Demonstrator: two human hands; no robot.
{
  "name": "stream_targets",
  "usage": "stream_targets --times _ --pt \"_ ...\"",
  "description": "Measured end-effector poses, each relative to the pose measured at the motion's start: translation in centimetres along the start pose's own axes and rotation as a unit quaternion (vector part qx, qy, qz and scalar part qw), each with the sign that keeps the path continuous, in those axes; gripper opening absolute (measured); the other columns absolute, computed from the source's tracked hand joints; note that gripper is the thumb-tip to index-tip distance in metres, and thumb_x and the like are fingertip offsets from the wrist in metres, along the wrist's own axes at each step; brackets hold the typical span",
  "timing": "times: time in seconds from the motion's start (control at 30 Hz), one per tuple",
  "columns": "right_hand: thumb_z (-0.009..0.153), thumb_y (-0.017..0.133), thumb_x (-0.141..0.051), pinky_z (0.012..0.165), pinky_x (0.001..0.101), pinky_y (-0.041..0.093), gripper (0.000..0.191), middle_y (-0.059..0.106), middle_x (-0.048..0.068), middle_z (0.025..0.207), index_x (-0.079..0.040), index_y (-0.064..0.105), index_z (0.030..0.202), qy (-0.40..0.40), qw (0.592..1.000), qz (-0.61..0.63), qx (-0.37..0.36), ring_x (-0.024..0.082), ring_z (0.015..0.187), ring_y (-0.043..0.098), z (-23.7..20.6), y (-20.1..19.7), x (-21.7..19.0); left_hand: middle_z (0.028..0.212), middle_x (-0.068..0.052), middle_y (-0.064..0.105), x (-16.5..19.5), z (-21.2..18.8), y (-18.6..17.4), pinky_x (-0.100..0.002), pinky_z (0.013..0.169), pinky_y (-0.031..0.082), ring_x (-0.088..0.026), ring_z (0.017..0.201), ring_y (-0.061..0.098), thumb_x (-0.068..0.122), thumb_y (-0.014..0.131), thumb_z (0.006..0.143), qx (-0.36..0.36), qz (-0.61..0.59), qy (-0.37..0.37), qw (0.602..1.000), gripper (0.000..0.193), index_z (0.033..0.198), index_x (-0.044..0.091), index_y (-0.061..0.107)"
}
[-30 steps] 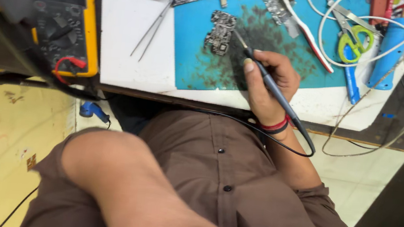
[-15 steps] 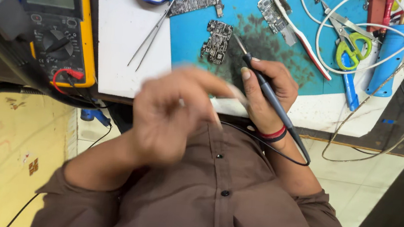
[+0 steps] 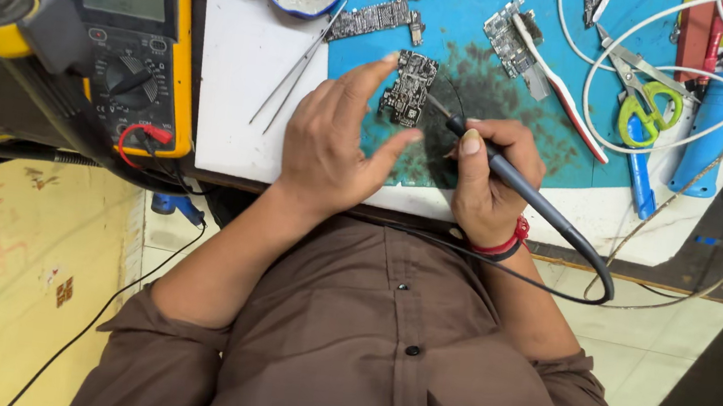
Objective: The person uses a soldering iron and tweezers to apply solder to several points on a small circuit board. They hold the board steady with one hand while applying heat and solder with the other, then reposition the board to work on different areas.
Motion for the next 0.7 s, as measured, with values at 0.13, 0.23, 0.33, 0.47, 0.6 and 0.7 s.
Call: stream_targets --times 0.13,0.23,0.33,0.47,0.6,0.7 --pt "0.109 0.062 -0.007 0.063 0.0234 0.048 0.010 0.063 0.007 0.087 0.003 0.061 0.109 0.008 1.000 0.012 -0.012 0.010 0.069 0.062 0.06 -0.15 -0.15 0.135 -0.006 0.066 -0.27 0.37 0.72 -0.037 0.090 0.049 -0.025 0.103 0.060 0.036 0.089 0.090 -0.029 0.050 -0.008 0.998 0.095 0.160 0.008 0.031" --pt "0.109 0.062 -0.008 0.063 0.0235 0.048 0.011 0.063 0.007 0.088 0.003 0.061 0.109 0.012 1.000 0.017 -0.012 0.010 0.069 0.062 0.05 -0.27 -0.19 0.133 -0.004 0.068 -0.33 0.63 0.99 -0.037 0.089 0.049 -0.023 0.100 0.059 0.031 0.088 0.090 -0.060 0.061 -0.015 0.996 0.094 0.161 0.009 0.031" --pt "0.109 0.063 -0.008 0.063 0.0235 0.048 0.011 0.063 0.008 0.089 0.003 0.061 0.108 0.003 1.000 0.009 -0.007 0.011 0.069 0.062 0.15 -0.15 -0.06 0.139 -0.006 0.067 -0.47 0.92 0.80 -0.036 0.088 0.049 -0.023 0.096 0.058 0.027 0.086 0.090 -0.068 0.052 -0.004 0.996 0.092 0.161 0.008 0.030" --pt "0.109 0.064 -0.006 0.064 0.0243 0.046 0.010 0.063 0.009 0.086 0.003 0.061 0.107 -0.004 1.000 -0.011 -0.006 0.012 0.069 0.061 0.06 -0.20 -0.09 0.137 -0.010 0.064 -0.19 0.62 0.55 -0.037 0.089 0.050 -0.024 0.101 0.059 0.024 0.083 0.091 -0.056 0.062 -0.002 0.996 0.088 0.160 0.010 0.032" --pt "0.108 0.064 -0.007 0.062 0.0241 0.047 0.010 0.064 0.009 0.090 0.003 0.061 0.107 0.006 1.000 0.003 -0.008 0.011 0.068 0.061 0.12 -0.11 -0.02 0.136 -0.007 0.065 -0.13 0.60 0.66 -0.037 0.092 0.051 -0.024 0.106 0.061 0.022 0.081 0.092 -0.043 0.065 -0.001 0.997 0.084 0.160 0.012 0.034" --pt "0.108 0.065 -0.007 0.062 0.0242 0.046 0.010 0.064 0.009 0.090 0.003 0.062 0.107 0.010 1.000 0.005 -0.016 0.012 0.068 0.061 0.13 -0.17 -0.04 0.137 -0.006 0.067 -0.16 0.65 0.75 -0.036 0.089 0.051 -0.023 0.102 0.061 0.019 0.081 0.094 -0.044 0.048 -0.004 0.998 0.081 0.160 0.011 0.035"
Point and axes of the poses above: each hand's wrist, its own z-axis towards the middle knuckle, its own y-axis out of the palm, x = y × z, the point moved 1 cm from there along z, towards the middle knuckle
